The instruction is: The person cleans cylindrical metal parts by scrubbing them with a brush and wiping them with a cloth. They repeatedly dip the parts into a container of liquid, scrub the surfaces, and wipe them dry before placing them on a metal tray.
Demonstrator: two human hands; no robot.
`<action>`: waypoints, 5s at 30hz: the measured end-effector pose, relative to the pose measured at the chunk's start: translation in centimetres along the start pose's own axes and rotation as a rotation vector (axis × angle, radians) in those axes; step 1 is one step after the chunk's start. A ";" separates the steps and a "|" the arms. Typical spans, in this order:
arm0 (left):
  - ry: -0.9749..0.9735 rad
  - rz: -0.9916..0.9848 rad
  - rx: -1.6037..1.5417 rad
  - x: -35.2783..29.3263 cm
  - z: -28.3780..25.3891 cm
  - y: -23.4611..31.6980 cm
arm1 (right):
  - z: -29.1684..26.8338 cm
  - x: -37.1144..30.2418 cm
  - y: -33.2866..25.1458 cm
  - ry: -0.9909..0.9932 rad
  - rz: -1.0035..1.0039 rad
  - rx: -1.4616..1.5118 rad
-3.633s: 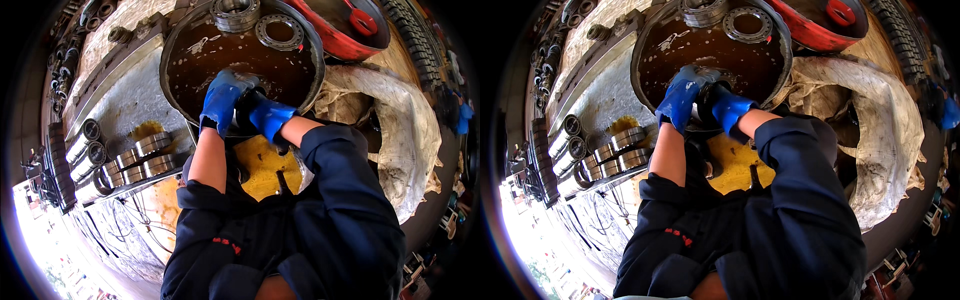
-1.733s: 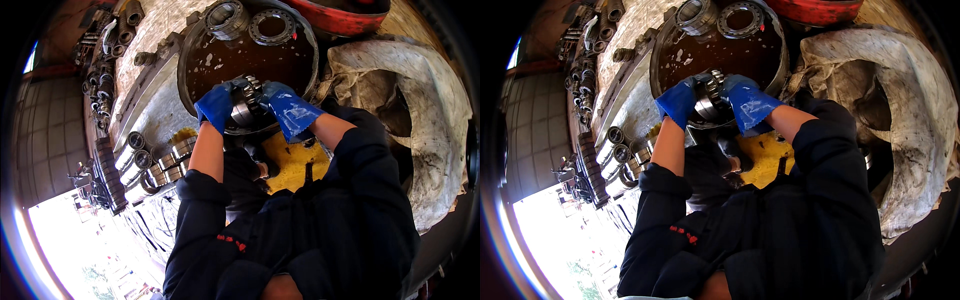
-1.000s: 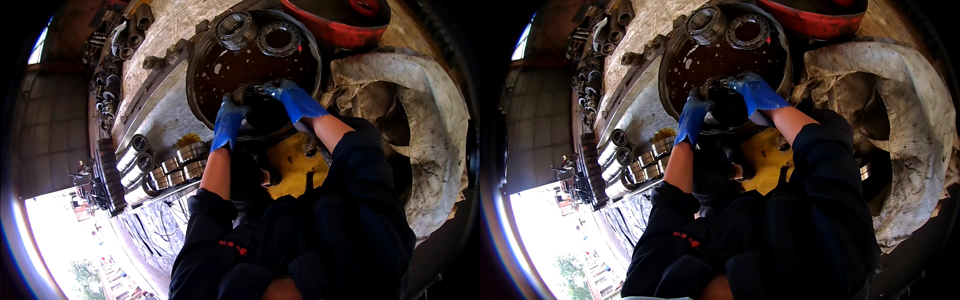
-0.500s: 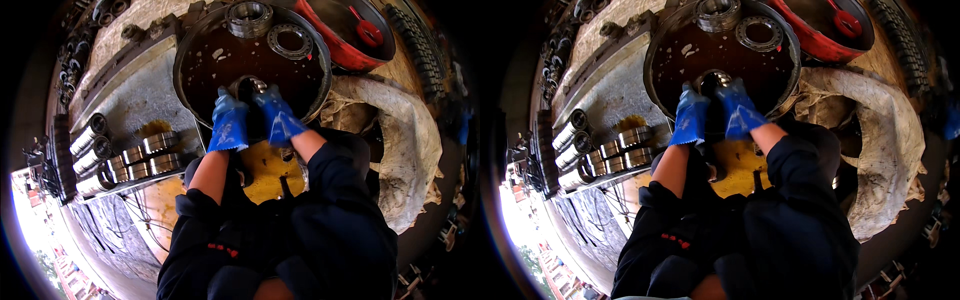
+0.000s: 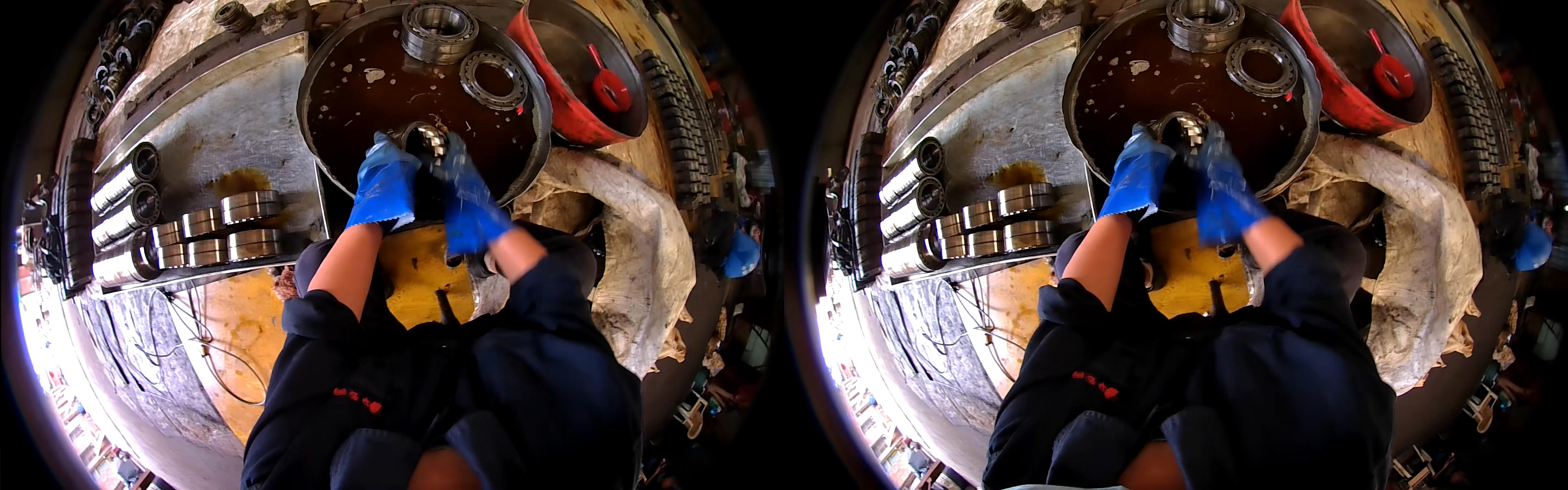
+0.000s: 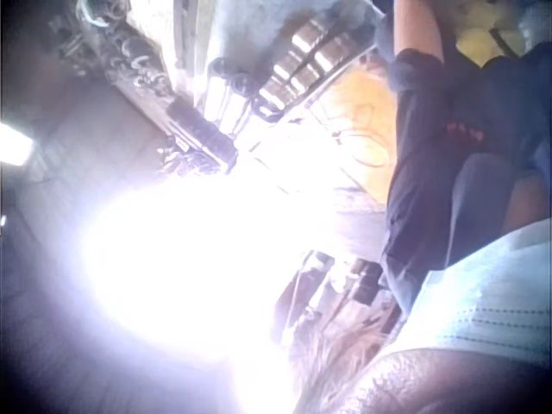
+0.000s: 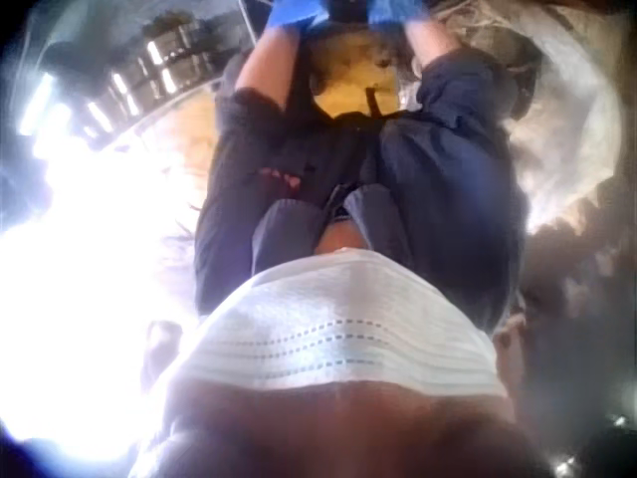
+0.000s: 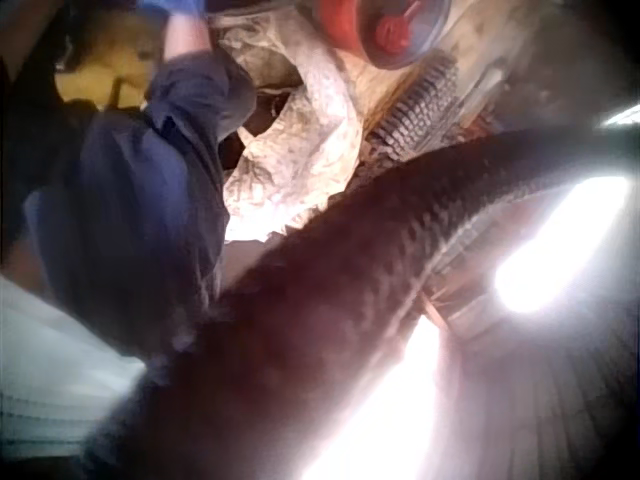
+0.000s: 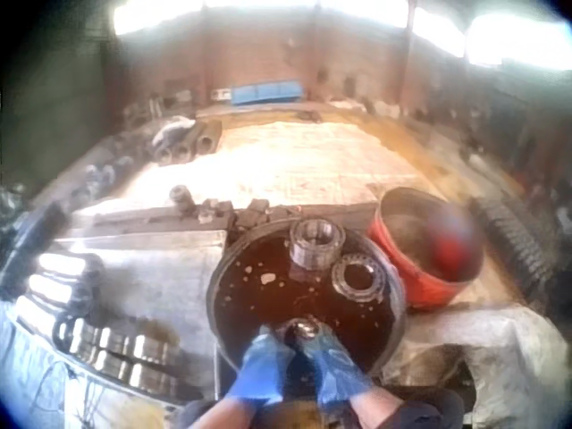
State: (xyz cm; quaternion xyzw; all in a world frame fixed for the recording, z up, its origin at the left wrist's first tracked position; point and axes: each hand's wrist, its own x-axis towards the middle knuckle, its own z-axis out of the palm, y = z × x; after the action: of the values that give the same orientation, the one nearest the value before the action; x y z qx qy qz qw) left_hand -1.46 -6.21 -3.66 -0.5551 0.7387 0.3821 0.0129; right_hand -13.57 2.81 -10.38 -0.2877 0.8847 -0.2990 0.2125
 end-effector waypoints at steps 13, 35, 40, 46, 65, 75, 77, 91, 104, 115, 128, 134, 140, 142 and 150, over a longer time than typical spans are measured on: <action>-0.082 0.060 0.007 -1.5 -1.8 1.3 | -7.7 1.7 -6.3 -0.606 -0.092 0.216; -0.111 0.029 0.005 0.5 -0.9 1.0 | -4.9 6.1 -3.3 -0.716 -0.180 0.033; -0.009 0.415 0.331 -0.4 -1.0 -0.6 | -2.2 3.8 -2.6 -0.281 0.022 -0.035; -0.014 0.440 0.454 -1.8 -1.7 0.2 | -2.8 -4.7 0.6 -0.046 0.038 -0.098; -0.022 0.420 0.392 -2.0 -2.0 0.6 | -1.8 -4.0 1.4 -0.050 0.053 -0.124; -0.027 0.095 0.019 -1.0 -2.2 1.4 | -6.2 3.8 -6.9 -0.593 -0.079 0.095; -0.013 0.193 0.069 -1.7 -2.0 1.5 | -4.2 5.4 -4.3 -0.648 -0.108 0.167; 0.027 0.267 0.150 -1.4 -1.2 0.5 | -3.9 2.7 -4.0 -0.394 0.022 -0.116; 0.025 0.384 0.339 1.6 1.0 -2.6 | -1.4 -0.4 -0.8 -0.033 -0.108 -0.115; -0.004 0.149 0.022 -0.5 -1.2 0.6 | -5.4 4.7 -5.5 -0.768 -0.069 0.249; -0.011 0.527 0.456 0.2 -0.4 -1.0 | -4.8 -0.4 -3.2 -0.259 0.117 -0.205; 0.044 0.207 0.075 0.7 0.1 0.1 | -4.7 4.8 -4.3 -0.697 0.010 0.269; 0.039 0.302 0.245 -0.2 0.0 0.5 | -1.0 0.5 2.5 -0.015 -0.223 -0.043; 0.029 0.391 0.382 -1.1 -0.9 0.9 | 0.5 0.7 6.8 0.032 -0.337 -0.100; 0.065 0.109 0.002 1.5 1.3 -0.5 | -5.9 2.9 -5.0 -0.575 -0.059 0.199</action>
State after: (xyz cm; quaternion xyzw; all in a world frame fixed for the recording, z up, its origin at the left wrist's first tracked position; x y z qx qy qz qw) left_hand -2.12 -6.72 -5.55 -0.5263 0.7682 0.3632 -0.0315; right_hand -17.05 0.09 -3.42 -0.3640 0.7457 -0.2965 0.4727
